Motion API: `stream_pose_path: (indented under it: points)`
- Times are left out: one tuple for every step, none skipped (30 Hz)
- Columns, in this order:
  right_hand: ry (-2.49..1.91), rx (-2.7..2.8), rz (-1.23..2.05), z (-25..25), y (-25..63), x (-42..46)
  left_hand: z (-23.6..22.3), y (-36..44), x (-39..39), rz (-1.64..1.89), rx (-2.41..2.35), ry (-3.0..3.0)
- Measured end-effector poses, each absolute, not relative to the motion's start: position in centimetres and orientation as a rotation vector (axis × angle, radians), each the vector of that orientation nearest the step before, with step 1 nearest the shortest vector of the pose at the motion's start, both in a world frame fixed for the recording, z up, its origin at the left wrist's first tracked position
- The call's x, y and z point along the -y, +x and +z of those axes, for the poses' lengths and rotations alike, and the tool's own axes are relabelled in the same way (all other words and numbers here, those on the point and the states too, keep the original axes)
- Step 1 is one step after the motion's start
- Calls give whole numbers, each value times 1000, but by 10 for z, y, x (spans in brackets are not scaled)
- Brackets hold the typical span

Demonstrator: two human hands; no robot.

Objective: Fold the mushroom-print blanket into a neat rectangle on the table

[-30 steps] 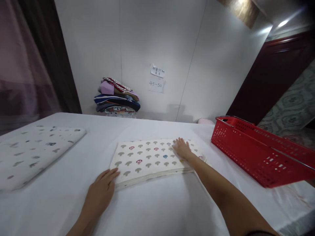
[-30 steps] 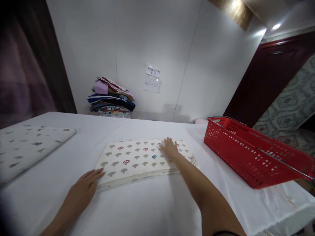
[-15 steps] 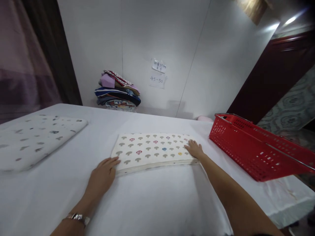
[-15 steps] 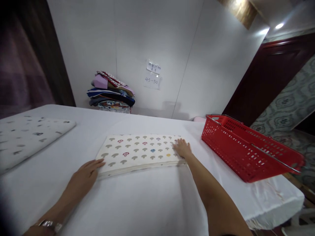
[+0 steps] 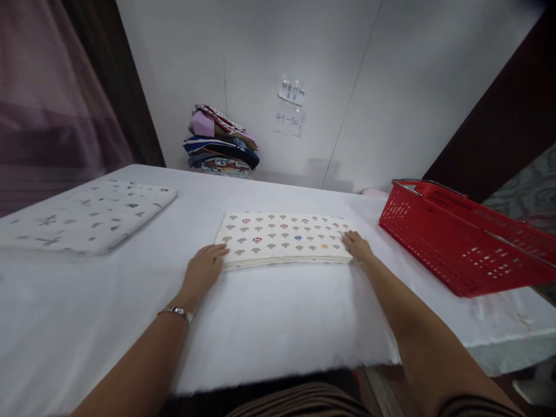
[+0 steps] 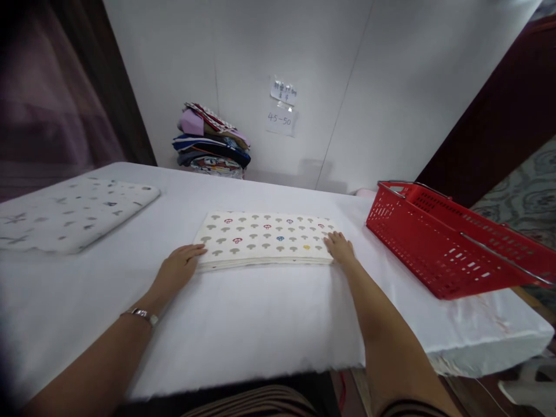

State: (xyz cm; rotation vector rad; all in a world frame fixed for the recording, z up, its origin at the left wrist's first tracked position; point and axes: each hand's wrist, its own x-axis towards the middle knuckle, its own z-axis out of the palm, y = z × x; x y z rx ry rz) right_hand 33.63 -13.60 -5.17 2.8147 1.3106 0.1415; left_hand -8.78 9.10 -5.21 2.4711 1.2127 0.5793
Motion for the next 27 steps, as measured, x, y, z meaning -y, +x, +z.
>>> stream_pose_path:
  points:
    - [2831, -1314, 121, -53, 337, 138, -53, -88, -92, 596, -1206, 2467]
    - [2851, -1311, 109, -54, 336, 139, -54, -88, -93, 610, -1201, 2462]
    - [2878, -1299, 111, -55, 334, 139, -54, -88, -93, 619, -1195, 2458]
    - [2909, -1292, 127, -55, 331, 139, -54, -88, -94, 626, -1187, 2456]
    - [2937, -1297, 138, -55, 327, 139, -53, -89, -93, 631, -1179, 2454]
    - [2959, -1308, 141, -56, 323, 139, -52, -89, -93, 637, -1173, 2450]
    - [2975, -1324, 134, -56, 319, 140, -50, -89, -92, 643, -1165, 2446]
    - [2980, -1341, 113, -55, 315, 140, -49, -89, -91, 653, -1157, 2439]
    - [2972, -1359, 83, -55, 312, 141, -47, -89, -91, 663, -1154, 2427]
    - [2962, -1368, 58, -54, 310, 141, -46, -90, -89, 671, -1156, 2408]
    - [2960, -1366, 51, -54, 309, 140, -45, -90, -88, 678, -1161, 2383]
    - [2962, -1363, 59, -54, 310, 139, -44, -91, -87, 690, -1174, 2344]
    - [2964, -1363, 73, -54, 310, 136, -43, -91, -85, 707, -1194, 2292]
    - [2962, -1372, 92, -55, 311, 132, -42, -92, -84, 727, -1223, 2230]
    - [2958, -1398, 115, -57, 310, 126, -40, -92, -82, 747, -1262, 2162]
    - [2946, -1446, 128, -59, 308, 119, -37, -91, -81, 762, -1310, 2098]
    - [2927, -1518, 130, -60, 304, 111, -34, -90, -81, 766, -1366, 2042]
    - [2904, -1602, 120, -62, 299, 102, -30, -89, -81, 749, -1420, 1991]
    - [2884, -1681, 97, -63, 292, 92, -25, -86, -82, 715, -1463, 1946]
    - [2871, -1746, 64, -63, 283, 81, -20, -83, -84, 673, -1493, 1904]
    - [2865, -1794, 27, -62, 273, 70, -16, -80, -87, 632, -1508, 1865]
    - [2860, -1829, -8, -61, 262, 60, -13, -76, -92, 598, -1513, 1828]
    - [2855, -1848, -36, -59, 252, 51, -11, -73, -97, 574, -1512, 1794]
    - [2846, -1857, -66, -57, 241, 43, -10, -70, -102, 559, -1511, 1765]
    - [2826, -1861, -100, -55, 230, 37, -10, -67, -108, 552, -1511, 1740]
    - [2797, -1858, -140, -54, 221, 33, -12, -64, -114, 547, -1507, 1714]
    - [2761, -1850, -181, -53, 213, 30, -13, -63, -119, 541, -1497, 1685]
